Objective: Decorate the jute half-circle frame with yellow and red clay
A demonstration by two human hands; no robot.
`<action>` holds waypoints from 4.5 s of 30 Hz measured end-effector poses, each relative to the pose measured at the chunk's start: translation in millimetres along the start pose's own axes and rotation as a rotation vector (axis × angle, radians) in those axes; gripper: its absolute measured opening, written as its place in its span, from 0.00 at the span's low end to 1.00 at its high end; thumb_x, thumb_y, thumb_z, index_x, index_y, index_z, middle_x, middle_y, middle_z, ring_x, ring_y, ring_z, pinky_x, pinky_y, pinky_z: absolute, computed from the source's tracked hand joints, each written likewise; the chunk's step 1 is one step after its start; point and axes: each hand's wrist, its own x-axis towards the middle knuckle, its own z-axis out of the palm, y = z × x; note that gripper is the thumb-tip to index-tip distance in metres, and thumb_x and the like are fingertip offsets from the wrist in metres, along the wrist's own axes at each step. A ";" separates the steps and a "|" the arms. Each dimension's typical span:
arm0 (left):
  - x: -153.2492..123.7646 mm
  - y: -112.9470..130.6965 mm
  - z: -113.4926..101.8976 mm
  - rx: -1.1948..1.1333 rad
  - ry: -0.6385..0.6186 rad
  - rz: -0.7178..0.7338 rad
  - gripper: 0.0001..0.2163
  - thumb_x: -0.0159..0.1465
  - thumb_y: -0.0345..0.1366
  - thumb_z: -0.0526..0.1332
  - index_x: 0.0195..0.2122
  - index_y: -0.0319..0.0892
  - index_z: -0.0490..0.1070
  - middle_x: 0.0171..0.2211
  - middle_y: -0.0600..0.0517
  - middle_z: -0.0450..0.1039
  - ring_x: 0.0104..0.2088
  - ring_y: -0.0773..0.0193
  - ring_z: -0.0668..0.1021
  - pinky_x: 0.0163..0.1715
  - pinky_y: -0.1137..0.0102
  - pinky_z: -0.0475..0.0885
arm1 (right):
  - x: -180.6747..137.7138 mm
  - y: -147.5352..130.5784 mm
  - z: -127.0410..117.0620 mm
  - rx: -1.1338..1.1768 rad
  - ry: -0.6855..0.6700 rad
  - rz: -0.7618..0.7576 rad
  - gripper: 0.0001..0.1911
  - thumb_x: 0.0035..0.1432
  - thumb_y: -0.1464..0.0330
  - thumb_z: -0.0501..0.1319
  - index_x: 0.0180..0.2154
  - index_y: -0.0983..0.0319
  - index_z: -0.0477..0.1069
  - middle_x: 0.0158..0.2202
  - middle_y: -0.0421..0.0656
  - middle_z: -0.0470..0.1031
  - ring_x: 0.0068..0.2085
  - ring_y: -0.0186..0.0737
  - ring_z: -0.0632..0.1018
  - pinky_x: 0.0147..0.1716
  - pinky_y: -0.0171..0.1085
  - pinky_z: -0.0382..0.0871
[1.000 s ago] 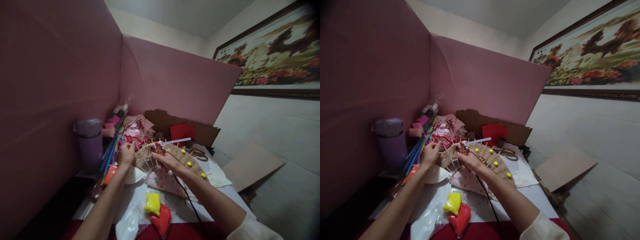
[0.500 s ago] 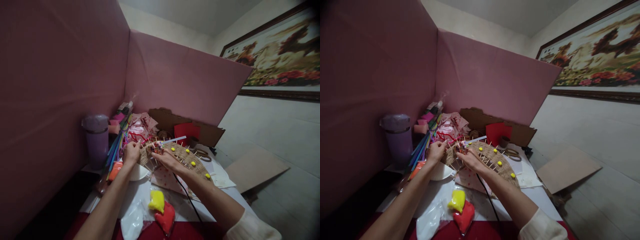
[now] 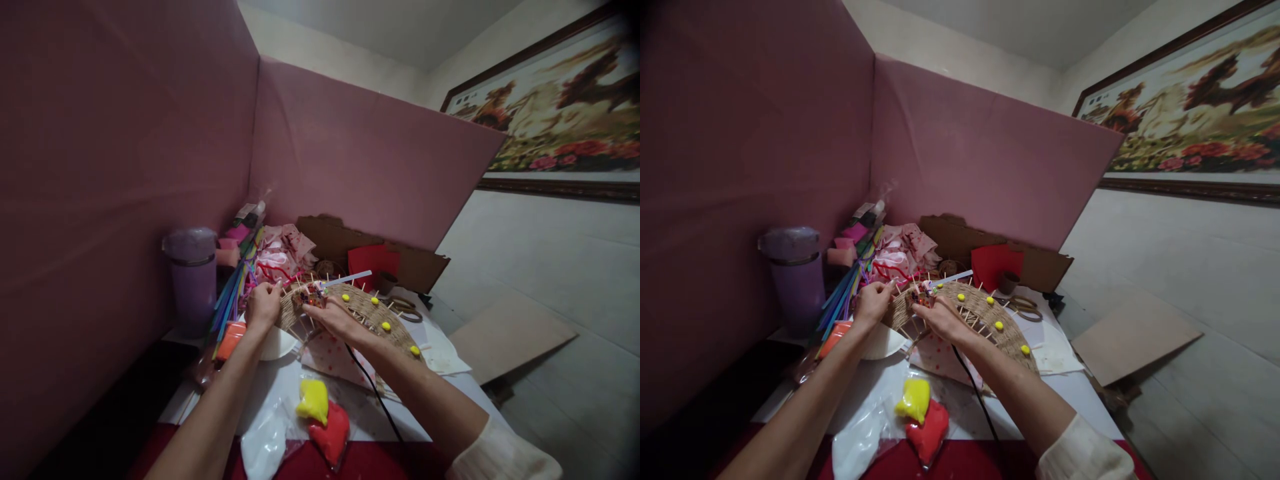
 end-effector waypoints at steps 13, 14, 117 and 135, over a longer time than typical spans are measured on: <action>-0.1 0.6 -0.4 0.004 0.001 -0.007 0.18 0.58 0.48 0.52 0.20 0.42 0.71 0.24 0.47 0.76 0.26 0.59 0.75 0.24 0.70 0.60 | -3.0 -1.2 -1.1 -0.023 0.002 -0.011 0.18 0.50 0.59 0.57 0.17 0.61 0.57 0.15 0.34 0.55 0.18 0.28 0.57 0.17 0.31 0.48; -0.2 0.6 -0.3 0.004 0.001 -0.007 0.18 0.58 0.48 0.52 0.20 0.42 0.72 0.24 0.47 0.76 0.26 0.59 0.75 0.24 0.70 0.60 | -3.2 -1.1 -1.0 -0.025 0.005 -0.009 0.18 0.50 0.59 0.57 0.17 0.61 0.57 0.15 0.34 0.55 0.18 0.28 0.57 0.18 0.31 0.49; 2.1 -8.9 21.4 -0.170 -0.022 0.179 0.08 0.50 0.35 0.62 0.30 0.41 0.77 0.32 0.49 0.78 0.32 0.63 0.78 0.33 0.72 0.70 | -64.7 4.9 -19.4 1.209 -0.024 -0.095 0.13 0.58 0.57 0.57 0.31 0.61 0.64 0.19 0.33 0.59 0.15 0.24 0.55 0.10 0.25 0.54; -0.2 -12.2 26.9 -0.043 0.038 0.188 0.07 0.52 0.38 0.62 0.30 0.43 0.75 0.31 0.50 0.77 0.33 0.61 0.77 0.31 0.71 0.67 | -62.0 8.1 -21.6 1.204 -0.020 -0.074 0.14 0.55 0.56 0.59 0.32 0.62 0.66 0.20 0.33 0.59 0.15 0.25 0.55 0.11 0.25 0.55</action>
